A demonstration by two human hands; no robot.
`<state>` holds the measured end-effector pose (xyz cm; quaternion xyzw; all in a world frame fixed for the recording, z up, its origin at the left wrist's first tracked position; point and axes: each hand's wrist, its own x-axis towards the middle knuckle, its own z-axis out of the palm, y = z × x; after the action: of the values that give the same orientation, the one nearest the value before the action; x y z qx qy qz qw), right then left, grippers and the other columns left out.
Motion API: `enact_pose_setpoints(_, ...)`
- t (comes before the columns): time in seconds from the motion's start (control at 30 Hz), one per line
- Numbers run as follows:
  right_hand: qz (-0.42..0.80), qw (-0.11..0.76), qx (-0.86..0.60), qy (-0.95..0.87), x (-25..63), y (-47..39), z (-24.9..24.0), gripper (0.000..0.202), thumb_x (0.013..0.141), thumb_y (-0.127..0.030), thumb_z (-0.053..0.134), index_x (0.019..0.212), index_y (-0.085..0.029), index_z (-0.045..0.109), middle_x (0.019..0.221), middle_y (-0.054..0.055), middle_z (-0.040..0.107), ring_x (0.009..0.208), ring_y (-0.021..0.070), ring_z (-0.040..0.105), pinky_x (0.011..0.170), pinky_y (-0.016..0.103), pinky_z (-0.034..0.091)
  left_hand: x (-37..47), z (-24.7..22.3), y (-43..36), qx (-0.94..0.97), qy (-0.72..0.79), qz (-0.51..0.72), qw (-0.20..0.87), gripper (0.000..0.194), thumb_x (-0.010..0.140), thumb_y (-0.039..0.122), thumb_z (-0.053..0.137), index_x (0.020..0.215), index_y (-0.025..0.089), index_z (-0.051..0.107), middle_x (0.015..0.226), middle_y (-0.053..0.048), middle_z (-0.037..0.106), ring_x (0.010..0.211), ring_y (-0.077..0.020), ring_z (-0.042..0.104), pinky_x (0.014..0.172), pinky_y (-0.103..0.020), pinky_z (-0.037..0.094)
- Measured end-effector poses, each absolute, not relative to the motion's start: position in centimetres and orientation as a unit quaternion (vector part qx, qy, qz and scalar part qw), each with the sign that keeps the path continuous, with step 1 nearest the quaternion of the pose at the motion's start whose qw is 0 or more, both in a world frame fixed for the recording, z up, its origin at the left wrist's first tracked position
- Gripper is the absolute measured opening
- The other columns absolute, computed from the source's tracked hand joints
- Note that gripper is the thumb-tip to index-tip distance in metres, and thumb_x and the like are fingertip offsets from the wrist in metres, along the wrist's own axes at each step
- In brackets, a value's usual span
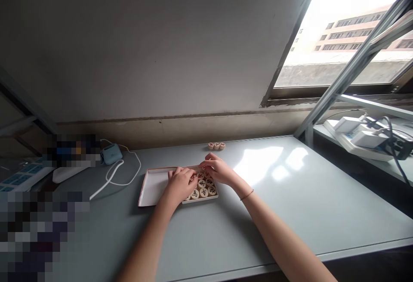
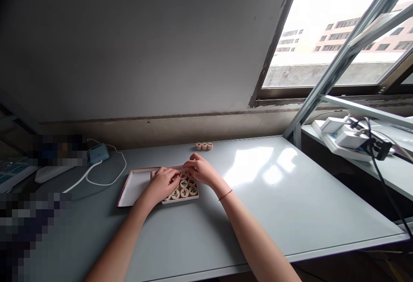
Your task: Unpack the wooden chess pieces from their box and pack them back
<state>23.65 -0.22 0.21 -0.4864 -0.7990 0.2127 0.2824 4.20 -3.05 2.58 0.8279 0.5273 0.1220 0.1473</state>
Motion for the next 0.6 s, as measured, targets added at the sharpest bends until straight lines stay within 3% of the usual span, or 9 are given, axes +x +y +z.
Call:
enact_pose_setpoints(0.17, 0.239, 0.260, -0.492, -0.796, 24.4, -0.6, 1.1, 0.025, 0.084, -0.011, 0.048, 0.099, -0.021, 0.066, 0.100, 0.007, 0.055, 0.084, 0.0163, 0.057, 0.077, 0.030, 0.049, 4.4, 2.6, -3.3, 0.830, 0.526, 0.120, 0.141, 0.030, 0.094, 0.039, 0.042, 0.110, 0.028, 0.064, 0.116, -0.003, 0.067, 0.112, -0.0253, 0.052, 0.092, -0.041, 0.034)
enact_pose_setpoints(0.37, 0.271, 0.294, -0.489, -0.775, 25.0, -0.9, 1.4, 0.011, 0.083, -0.023, 0.054, 0.092, -0.020, 0.059, 0.095, 0.004, 0.057, 0.076, 0.0146, 0.052, 0.069, 0.028, 0.046, 4.4, 2.6, -3.3, 0.831, 0.525, 0.113, 0.144, 0.031, 0.094, 0.040, 0.041, 0.112, 0.027, 0.064, 0.115, -0.004, 0.066, 0.112, -0.0249, 0.052, 0.092, -0.041, 0.034)
enact_pose_setpoints(0.5, 0.359, 0.401, -0.501, -0.678, 26.1, -0.1, 1.1, 0.021, 0.081, -0.039, 0.058, 0.085, -0.019, 0.058, 0.086, 0.005, 0.063, 0.075, 0.0160, 0.057, 0.068, 0.029, 0.046, 4.4, 2.3, -3.1, 0.831, 0.525, 0.120, 0.140, 0.031, 0.095, 0.041, 0.040, 0.111, 0.028, 0.064, 0.116, -0.003, 0.066, 0.112, -0.0233, 0.052, 0.094, -0.040, 0.033)
enact_pose_setpoints(0.6, 0.337, 0.485, -0.574, -0.567, 27.8, 0.8, 0.2, 0.025, 0.079, -0.043, 0.060, 0.087, -0.019, 0.057, 0.083, 0.005, 0.065, 0.073, 0.0170, 0.058, 0.066, 0.029, 0.045, 4.6, 2.1, -3.2, 0.831, 0.525, 0.131, 0.129, 0.032, 0.095, 0.043, 0.041, 0.113, 0.028, 0.063, 0.118, -0.003, 0.065, 0.111, -0.0234, 0.053, 0.094, -0.041, 0.033)
